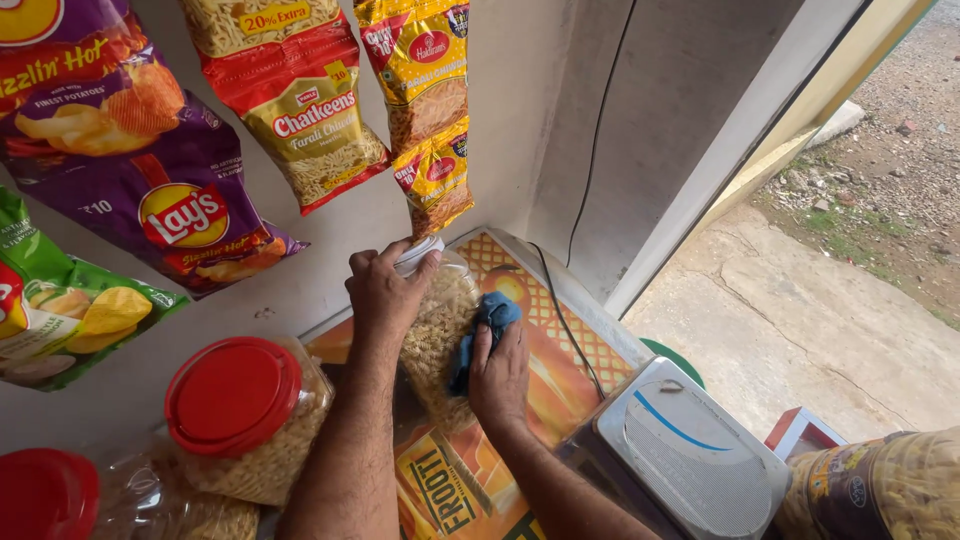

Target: Wiping a shop counter with a cloth and moving food jars.

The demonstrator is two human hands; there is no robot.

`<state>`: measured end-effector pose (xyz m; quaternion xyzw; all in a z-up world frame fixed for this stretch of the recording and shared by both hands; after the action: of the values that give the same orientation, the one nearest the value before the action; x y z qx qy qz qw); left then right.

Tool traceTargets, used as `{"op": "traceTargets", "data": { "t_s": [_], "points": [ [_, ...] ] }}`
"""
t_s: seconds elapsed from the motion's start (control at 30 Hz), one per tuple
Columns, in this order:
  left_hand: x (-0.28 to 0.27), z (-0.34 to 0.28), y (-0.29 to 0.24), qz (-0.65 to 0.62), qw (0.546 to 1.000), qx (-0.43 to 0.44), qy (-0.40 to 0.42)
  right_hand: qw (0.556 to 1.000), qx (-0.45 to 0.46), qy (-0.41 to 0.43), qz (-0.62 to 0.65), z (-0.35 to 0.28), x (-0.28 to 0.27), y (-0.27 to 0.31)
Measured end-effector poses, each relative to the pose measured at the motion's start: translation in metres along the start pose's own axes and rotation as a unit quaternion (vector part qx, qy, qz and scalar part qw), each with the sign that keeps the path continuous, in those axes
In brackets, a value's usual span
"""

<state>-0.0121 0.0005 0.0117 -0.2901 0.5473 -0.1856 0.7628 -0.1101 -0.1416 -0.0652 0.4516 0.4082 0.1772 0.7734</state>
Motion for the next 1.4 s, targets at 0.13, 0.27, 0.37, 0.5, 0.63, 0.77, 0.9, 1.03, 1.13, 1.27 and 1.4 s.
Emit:
{"op": "traceTargets", "data": {
  "t_s": [0.13,0.27,0.37,0.5,0.63,0.77,0.9,1.03,1.13,1.27,1.4],
  "points": [
    [0.01,0.001,0.001,0.004,0.998,0.061,-0.034,0.996,-0.084,-0.039,-0.009,-0.007,0.007,-0.01],
    [-0.008,-0.002,-0.009,-0.004,1.0,-0.019,0.003,0.972,-0.231,0.034,-0.023,-0.003,-0.004,0.052],
    [-0.014,-0.003,0.001,-0.015,0.998,-0.054,0.012,0.951,-0.303,0.056,-0.019,-0.004,-0.008,0.067],
    [-0.02,-0.003,0.006,-0.014,0.999,-0.037,0.009,0.886,-0.456,0.075,-0.048,-0.021,-0.014,0.039],
    [-0.008,-0.008,0.003,-0.049,0.998,-0.035,0.003,0.839,-0.527,0.112,-0.076,-0.032,-0.023,0.017],
    [-0.001,-0.011,-0.011,-0.036,0.999,0.026,-0.023,0.731,-0.639,0.205,-0.124,-0.022,-0.017,-0.005],
    [-0.017,-0.02,-0.031,-0.019,1.0,-0.014,0.018,0.619,-0.724,0.23,-0.197,-0.005,-0.014,0.022],
    [-0.016,-0.018,-0.035,-0.024,0.999,-0.003,0.037,0.632,-0.734,0.137,-0.21,-0.007,-0.003,0.043],
    [-0.018,-0.022,-0.036,-0.005,0.999,0.018,0.036,0.733,-0.66,0.149,-0.071,-0.025,-0.002,0.049],
    [-0.018,-0.024,-0.032,-0.043,0.998,0.029,0.019,0.678,-0.684,0.18,-0.2,-0.047,-0.015,0.036],
    [-0.009,-0.026,-0.024,-0.042,0.996,0.071,-0.019,0.614,-0.726,0.201,-0.236,-0.057,-0.02,0.02]
  ]
}}
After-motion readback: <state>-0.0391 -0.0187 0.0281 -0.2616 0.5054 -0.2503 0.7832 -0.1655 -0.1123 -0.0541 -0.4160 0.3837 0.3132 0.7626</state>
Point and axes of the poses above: each hand's wrist, its own z-axis towards the middle knuckle, its own x-axis out of the palm, y = z × x, the point moved 1 cm from there along z, towards the middle knuckle, and after that the axes turned 9 degrees about -y, right-handed, at the moved point
